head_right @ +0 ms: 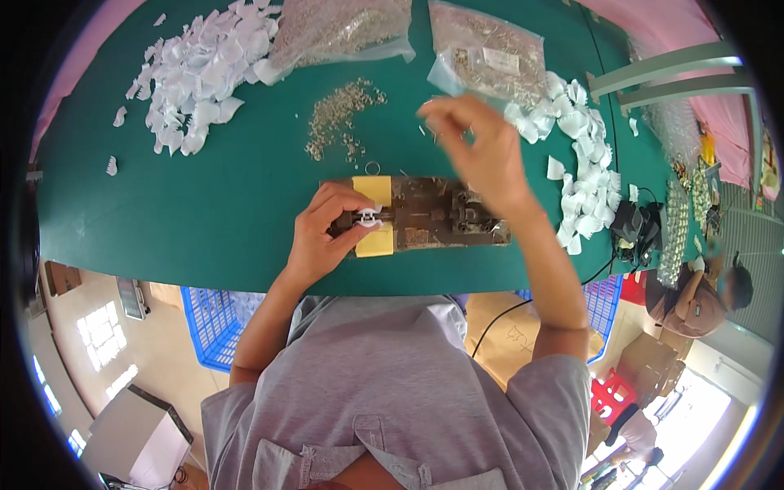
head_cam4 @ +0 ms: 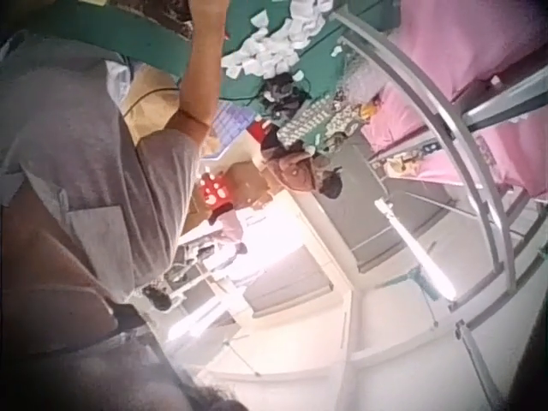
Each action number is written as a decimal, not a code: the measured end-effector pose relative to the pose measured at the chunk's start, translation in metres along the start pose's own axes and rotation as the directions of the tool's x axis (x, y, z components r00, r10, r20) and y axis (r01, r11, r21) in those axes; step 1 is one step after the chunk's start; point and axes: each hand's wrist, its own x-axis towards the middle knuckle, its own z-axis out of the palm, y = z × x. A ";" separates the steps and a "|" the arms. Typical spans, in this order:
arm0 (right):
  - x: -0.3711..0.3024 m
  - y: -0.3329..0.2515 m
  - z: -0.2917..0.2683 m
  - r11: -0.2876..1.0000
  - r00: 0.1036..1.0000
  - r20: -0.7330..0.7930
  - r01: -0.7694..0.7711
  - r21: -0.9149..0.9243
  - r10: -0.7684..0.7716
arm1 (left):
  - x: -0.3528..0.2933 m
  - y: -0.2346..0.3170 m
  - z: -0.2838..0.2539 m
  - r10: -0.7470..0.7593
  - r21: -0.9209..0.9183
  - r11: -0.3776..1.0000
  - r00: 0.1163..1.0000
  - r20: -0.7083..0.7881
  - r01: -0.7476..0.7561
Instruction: Assembling small plastic parts and metal pins using a manual press tool.
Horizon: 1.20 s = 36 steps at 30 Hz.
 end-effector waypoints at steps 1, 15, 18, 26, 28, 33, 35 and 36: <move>-0.020 -0.019 0.012 0.998 0.999 0.048 -0.020 0.066 0.017 | -0.001 -0.002 0.000 0.006 0.013 1.000 1.000 -0.011 -0.006; -0.090 -0.034 0.061 0.973 0.988 -0.038 0.142 -0.184 -0.152 | -0.001 0.002 0.000 -0.042 -0.002 0.999 0.999 -0.006 0.042; -0.091 -0.036 0.059 0.955 0.981 -0.036 0.175 -0.238 -0.188 | -0.002 0.002 0.000 -0.021 0.003 1.000 1.000 -0.002 0.021; -0.113 0.006 -0.025 0.888 0.902 -0.429 -0.240 -0.392 0.054 | -0.002 0.002 0.000 -0.020 0.018 1.000 1.000 -0.012 0.020; -0.141 0.054 -0.059 0.816 0.861 -0.481 -0.392 -0.424 0.164 | -0.001 0.002 0.000 -0.019 0.025 0.999 1.000 -0.010 0.019; -0.164 0.087 -0.063 0.800 0.948 -0.277 -0.284 -0.528 0.154 | -0.001 0.000 0.004 0.010 0.051 0.999 0.999 -0.034 -0.008; -0.157 0.087 -0.061 0.807 0.947 -0.281 -0.285 -0.517 0.155 | -0.002 0.000 0.003 -0.016 0.066 0.998 0.999 -0.046 0.019; -0.155 0.092 -0.064 0.823 0.884 -0.333 -0.440 -0.358 0.328 | -0.001 0.000 0.004 -0.014 0.070 0.997 0.999 -0.043 0.017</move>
